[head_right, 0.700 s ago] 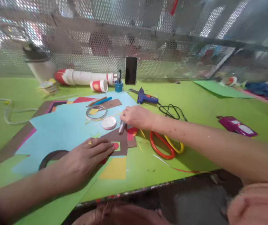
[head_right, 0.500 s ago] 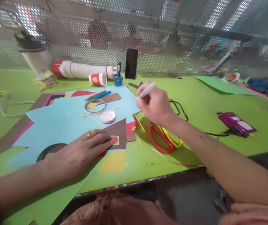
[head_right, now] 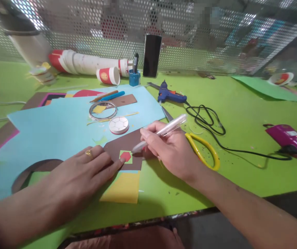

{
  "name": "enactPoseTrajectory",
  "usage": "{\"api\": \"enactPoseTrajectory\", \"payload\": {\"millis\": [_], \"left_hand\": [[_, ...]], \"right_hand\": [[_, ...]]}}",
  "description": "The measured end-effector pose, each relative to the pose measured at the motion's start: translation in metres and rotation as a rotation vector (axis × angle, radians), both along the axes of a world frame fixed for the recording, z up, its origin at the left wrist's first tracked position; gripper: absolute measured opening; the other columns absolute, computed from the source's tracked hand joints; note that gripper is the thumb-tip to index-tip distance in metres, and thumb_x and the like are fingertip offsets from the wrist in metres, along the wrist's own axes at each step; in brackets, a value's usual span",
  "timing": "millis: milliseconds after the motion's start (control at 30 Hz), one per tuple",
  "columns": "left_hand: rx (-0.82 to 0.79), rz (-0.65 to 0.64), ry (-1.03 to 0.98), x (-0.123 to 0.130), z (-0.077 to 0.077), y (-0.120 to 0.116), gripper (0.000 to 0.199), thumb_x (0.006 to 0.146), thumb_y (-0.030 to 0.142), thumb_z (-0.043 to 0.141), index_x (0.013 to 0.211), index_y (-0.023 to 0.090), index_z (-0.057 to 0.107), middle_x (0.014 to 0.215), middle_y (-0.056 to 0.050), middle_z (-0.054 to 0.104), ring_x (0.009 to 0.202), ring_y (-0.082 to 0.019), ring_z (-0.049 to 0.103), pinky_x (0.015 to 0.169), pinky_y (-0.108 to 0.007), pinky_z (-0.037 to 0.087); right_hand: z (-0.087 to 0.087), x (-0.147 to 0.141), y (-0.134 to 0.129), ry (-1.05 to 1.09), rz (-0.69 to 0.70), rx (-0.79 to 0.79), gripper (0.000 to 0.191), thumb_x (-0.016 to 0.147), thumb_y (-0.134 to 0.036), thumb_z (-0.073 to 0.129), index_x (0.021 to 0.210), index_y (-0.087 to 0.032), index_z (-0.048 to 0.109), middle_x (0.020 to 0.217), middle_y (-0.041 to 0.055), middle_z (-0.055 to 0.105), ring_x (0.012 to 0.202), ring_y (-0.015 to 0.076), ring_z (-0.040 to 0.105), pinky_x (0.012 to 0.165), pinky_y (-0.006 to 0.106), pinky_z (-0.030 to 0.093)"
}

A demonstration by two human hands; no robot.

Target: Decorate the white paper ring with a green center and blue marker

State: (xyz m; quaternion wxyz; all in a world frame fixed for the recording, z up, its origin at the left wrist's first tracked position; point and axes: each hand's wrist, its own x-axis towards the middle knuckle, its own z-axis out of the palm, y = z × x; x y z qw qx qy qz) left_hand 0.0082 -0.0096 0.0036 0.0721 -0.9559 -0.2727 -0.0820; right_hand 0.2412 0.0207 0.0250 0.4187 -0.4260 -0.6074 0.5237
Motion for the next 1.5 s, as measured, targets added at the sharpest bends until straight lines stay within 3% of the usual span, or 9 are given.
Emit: {"api": "enactPoseTrajectory", "payload": {"millis": [133, 333, 567, 733, 900, 1067, 1500], "left_hand": [[-0.015, 0.014, 0.031, 0.002, 0.006, -0.002, 0.043, 0.075, 0.008, 0.055, 0.117, 0.006, 0.064, 0.09, -0.011, 0.06, 0.084, -0.029, 0.05, 0.075, -0.045, 0.052], [-0.047, 0.044, -0.043, 0.002, 0.003, -0.001, 0.042, 0.072, 0.009, 0.058, 0.114, 0.011, 0.065, 0.087, -0.008, 0.059, 0.08, -0.026, 0.046, 0.073, -0.044, 0.048], [-0.014, 0.032, -0.062, 0.001, -0.003, -0.001, 0.044, 0.076, 0.007, 0.058, 0.119, 0.009, 0.062, 0.088, -0.009, 0.057, 0.081, -0.026, 0.043, 0.07, -0.043, 0.046], [-0.02, 0.016, -0.055, 0.0, 0.0, -0.002, 0.041, 0.074, 0.006, 0.061, 0.115, 0.009, 0.065, 0.091, -0.01, 0.06, 0.084, -0.027, 0.048, 0.074, -0.045, 0.05], [-0.023, 0.021, -0.061, 0.0, 0.004, -0.001, 0.038, 0.076, 0.004, 0.058, 0.112, 0.01, 0.067, 0.091, -0.01, 0.062, 0.082, -0.027, 0.052, 0.072, -0.045, 0.052], [-0.03, 0.033, -0.057, 0.002, 0.004, -0.002, 0.036, 0.073, 0.003, 0.057, 0.107, 0.012, 0.067, 0.088, -0.009, 0.062, 0.081, -0.028, 0.052, 0.069, -0.044, 0.051], [-0.037, 0.032, -0.072, 0.0, 0.002, 0.0, 0.031, 0.077, 0.011, 0.058, 0.108, 0.011, 0.065, 0.09, -0.009, 0.061, 0.086, -0.029, 0.051, 0.076, -0.044, 0.048]], "right_hand": [[-0.004, -0.004, 0.002, 0.045, -0.007, -0.039, 0.02, 0.098, -0.022, 0.053, 0.079, -0.019, 0.059, 0.048, -0.0082, 0.045, 0.047, 0.0067, 0.042, 0.048, 0.021, 0.037], [-0.013, 0.0, 0.005, 0.111, 0.09, -0.122, 0.018, 0.099, -0.029, 0.05, 0.094, -0.02, 0.064, 0.068, -0.0016, 0.063, 0.062, 0.0124, 0.057, 0.061, 0.028, 0.046], [-0.008, -0.005, 0.004, -0.003, 0.057, -0.074, 0.024, 0.097, -0.028, 0.055, 0.075, -0.019, 0.058, 0.052, -0.0065, 0.046, 0.055, 0.0097, 0.046, 0.055, 0.026, 0.038], [-0.005, -0.01, 0.004, 0.017, -0.014, -0.079, 0.024, 0.095, -0.031, 0.058, 0.075, -0.019, 0.056, 0.049, -0.0087, 0.045, 0.047, 0.0071, 0.04, 0.051, 0.024, 0.037], [-0.002, -0.013, 0.003, 0.034, -0.066, -0.027, 0.021, 0.094, -0.033, 0.06, 0.078, -0.02, 0.054, 0.047, -0.0089, 0.048, 0.046, 0.009, 0.046, 0.05, 0.026, 0.04], [-0.002, -0.014, 0.003, -0.11, -0.014, -0.012, 0.019, 0.095, -0.029, 0.058, 0.079, -0.02, 0.053, 0.052, -0.0067, 0.054, 0.049, 0.0089, 0.05, 0.051, 0.024, 0.042], [0.001, -0.021, 0.003, -0.131, 0.059, -0.045, 0.02, 0.093, -0.021, 0.058, 0.074, -0.019, 0.052, 0.049, -0.0099, 0.053, 0.045, 0.0043, 0.053, 0.047, 0.017, 0.043]]}}
